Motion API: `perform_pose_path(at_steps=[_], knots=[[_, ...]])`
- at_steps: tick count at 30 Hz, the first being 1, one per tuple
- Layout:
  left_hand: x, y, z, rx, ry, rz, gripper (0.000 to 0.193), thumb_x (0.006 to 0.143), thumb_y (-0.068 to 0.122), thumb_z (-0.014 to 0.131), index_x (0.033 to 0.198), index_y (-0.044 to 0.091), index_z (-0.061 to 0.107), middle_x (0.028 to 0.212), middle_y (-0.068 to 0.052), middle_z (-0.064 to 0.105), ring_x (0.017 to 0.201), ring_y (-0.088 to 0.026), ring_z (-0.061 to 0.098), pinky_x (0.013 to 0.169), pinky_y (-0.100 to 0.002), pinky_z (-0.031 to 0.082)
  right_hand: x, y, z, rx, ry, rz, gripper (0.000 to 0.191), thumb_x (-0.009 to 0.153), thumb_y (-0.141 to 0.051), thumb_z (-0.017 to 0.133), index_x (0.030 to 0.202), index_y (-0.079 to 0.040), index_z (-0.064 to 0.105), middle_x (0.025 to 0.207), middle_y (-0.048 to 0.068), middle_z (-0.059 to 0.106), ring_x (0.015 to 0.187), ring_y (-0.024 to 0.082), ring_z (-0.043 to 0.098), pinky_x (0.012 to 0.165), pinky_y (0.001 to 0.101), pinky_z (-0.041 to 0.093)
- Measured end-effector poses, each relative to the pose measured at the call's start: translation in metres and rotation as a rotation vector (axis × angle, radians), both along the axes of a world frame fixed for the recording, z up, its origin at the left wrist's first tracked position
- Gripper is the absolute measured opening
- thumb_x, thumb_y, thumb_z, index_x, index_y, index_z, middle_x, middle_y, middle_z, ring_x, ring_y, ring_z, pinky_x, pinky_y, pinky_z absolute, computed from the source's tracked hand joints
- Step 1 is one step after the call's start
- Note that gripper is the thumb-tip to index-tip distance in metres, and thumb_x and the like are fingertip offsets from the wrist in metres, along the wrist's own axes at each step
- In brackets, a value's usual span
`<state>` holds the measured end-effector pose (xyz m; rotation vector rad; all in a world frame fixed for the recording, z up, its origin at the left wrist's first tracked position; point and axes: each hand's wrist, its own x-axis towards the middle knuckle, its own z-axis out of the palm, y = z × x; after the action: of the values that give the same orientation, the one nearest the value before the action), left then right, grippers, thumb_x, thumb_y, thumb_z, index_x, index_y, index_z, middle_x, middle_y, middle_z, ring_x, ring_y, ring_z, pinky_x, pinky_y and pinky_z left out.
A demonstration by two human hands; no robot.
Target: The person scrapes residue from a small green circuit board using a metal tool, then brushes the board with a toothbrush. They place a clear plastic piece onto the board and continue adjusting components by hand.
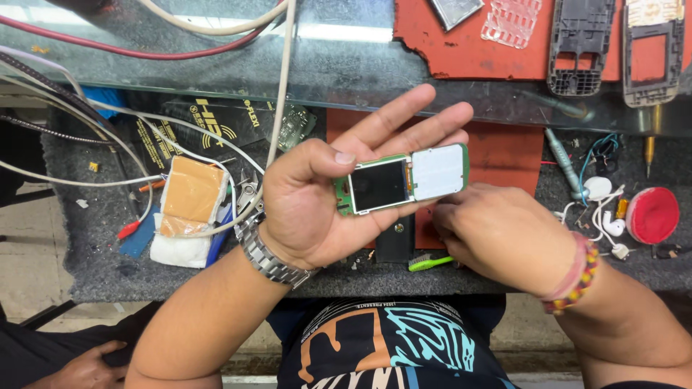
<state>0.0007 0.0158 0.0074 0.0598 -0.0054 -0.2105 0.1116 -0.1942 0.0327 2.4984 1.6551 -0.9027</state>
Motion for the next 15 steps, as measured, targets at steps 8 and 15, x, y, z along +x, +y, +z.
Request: perform_pose_path(at_steps=[8, 15], knots=[[-0.001, -0.004, -0.001, 0.055, -0.039, 0.021, 0.092, 0.082, 0.015, 0.055, 0.167, 0.0, 0.022, 0.17, -0.026, 0.022, 0.156, -0.033, 0.027, 0.132, -0.046, 0.022, 0.015, -0.011, 0.02, 0.546, 0.473, -0.178, 0.013, 0.079, -0.008, 0.079, 0.088, -0.006, 0.071, 0.085, 0.003, 0.075, 0.078, 0.015, 0.072, 0.067, 0.0265, 0.058], [0.0, -0.009, -0.002, 0.051, -0.005, 0.029, 0.093, 0.079, 0.012, 0.05, 0.166, -0.002, 0.021, 0.174, -0.025, 0.024, 0.154, -0.033, 0.032, 0.133, -0.046, 0.022, 0.004, -0.002, 0.018, 0.765, 0.259, -0.38, 0.022, 0.084, 0.002, 0.079, 0.106, 0.001, 0.073, 0.095, 0.009, 0.074, 0.082, 0.013, 0.072, 0.072, 0.0237, 0.056]])
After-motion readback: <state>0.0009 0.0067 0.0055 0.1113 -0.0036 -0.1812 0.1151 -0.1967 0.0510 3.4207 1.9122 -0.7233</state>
